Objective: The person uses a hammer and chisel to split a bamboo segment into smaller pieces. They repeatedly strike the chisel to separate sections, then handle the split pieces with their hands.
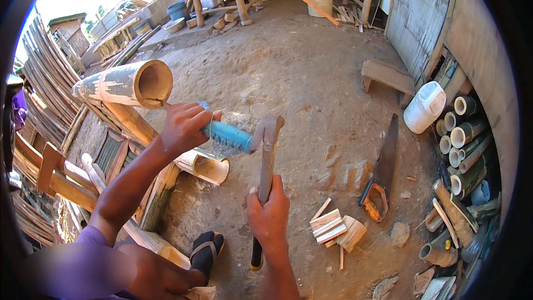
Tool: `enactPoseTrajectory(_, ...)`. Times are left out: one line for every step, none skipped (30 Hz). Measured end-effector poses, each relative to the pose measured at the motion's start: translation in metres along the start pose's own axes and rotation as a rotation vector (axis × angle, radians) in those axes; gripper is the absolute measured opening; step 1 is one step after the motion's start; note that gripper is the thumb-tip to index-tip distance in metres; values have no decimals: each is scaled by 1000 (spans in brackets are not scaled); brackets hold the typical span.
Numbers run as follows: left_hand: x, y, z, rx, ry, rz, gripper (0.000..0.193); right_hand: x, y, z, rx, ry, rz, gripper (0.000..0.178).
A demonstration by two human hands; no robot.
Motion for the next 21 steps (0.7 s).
enactPoseTrajectory(-1,3,-3,7,-23,-25,24,-6,1,-3,58,-29,71,12)
enactPoseTrajectory(-1,7,-6,18,-30,-44,26,-11,2,-5,70,-71,117,12)
enactPoseTrajectory(-2,11,-8,11,-65,-109,28,-15,2,-7,99,-109,135,11)
enactPoseTrajectory(-4,15,-10,-8,-94,-127,28,-18,3,-8,97,-150,182,11)
enactPoseTrajectory(-6,18,-11,-13,-98,-140,28,-20,3,-9,110,-184,199,11)
enactPoseTrajectory(-7,18,-11,-7,-96,-151,29,-20,3,-10,128,-217,203,11)
enactPoseTrajectory(-7,18,-9,-7,-98,-124,25,-20,3,-10,121,-238,231,12)
enactPoseTrajectory(-6,14,-6,31,-52,-87,22,-19,3,-9,119,-256,248,12)
enactPoseTrajectory(-3,5,1,48,-13,-53,19,-19,5,-9,110,-302,260,13)
enactPoseTrajectory(0,-4,7,40,26,-36,16,-18,6,-8,109,-275,271,13)
enactPoseTrajectory(4,-18,16,130,186,42,8,-17,8,-8,100,-274,279,14)
enactPoseTrajectory(8,-23,19,196,259,83,8,-17,11,-7,98,-299,291,15)
enactPoseTrajectory(10,-26,21,273,347,123,10,-17,14,-7,79,-293,288,15)
enactPoseTrajectory(11,-28,24,349,428,158,11,-17,17,-7,62,-307,294,16)
enactPoseTrajectory(1,-17,20,176,259,107,14,-17,19,-7,62,-312,324,16)
enactPoseTrajectory(-10,-7,17,112,171,7,14,-18,23,-6,21,-322,324,16)
enactPoseTrajectory(-23,5,12,49,84,-94,15,-18,26,-6,-1,-326,347,16)
enactPoseTrajectory(-38,17,7,-31,2,-184,16,-18,28,-6,-22,-365,360,17)
enactPoseTrajectory(-58,17,5,32,-90,-191,17,-18,31,-5,-60,-348,329,17)
enactPoseTrajectory(-75,13,6,70,-170,-196,18,-17,34,-5,-78,-314,327,18)
enactPoseTrajectory(-85,5,13,137,-183,-135,17,-16,36,-6,-87,-301,325,18)
Point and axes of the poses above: each hand's wrist, its own z-axis towards the middle knuckle, its own y-axis out of the back of the hand, x = y × z, the point moved 2 cm from there along z, towards the middle knuckle, and after that the axes turned 15 degrees about -z, right-handed, at the moved point
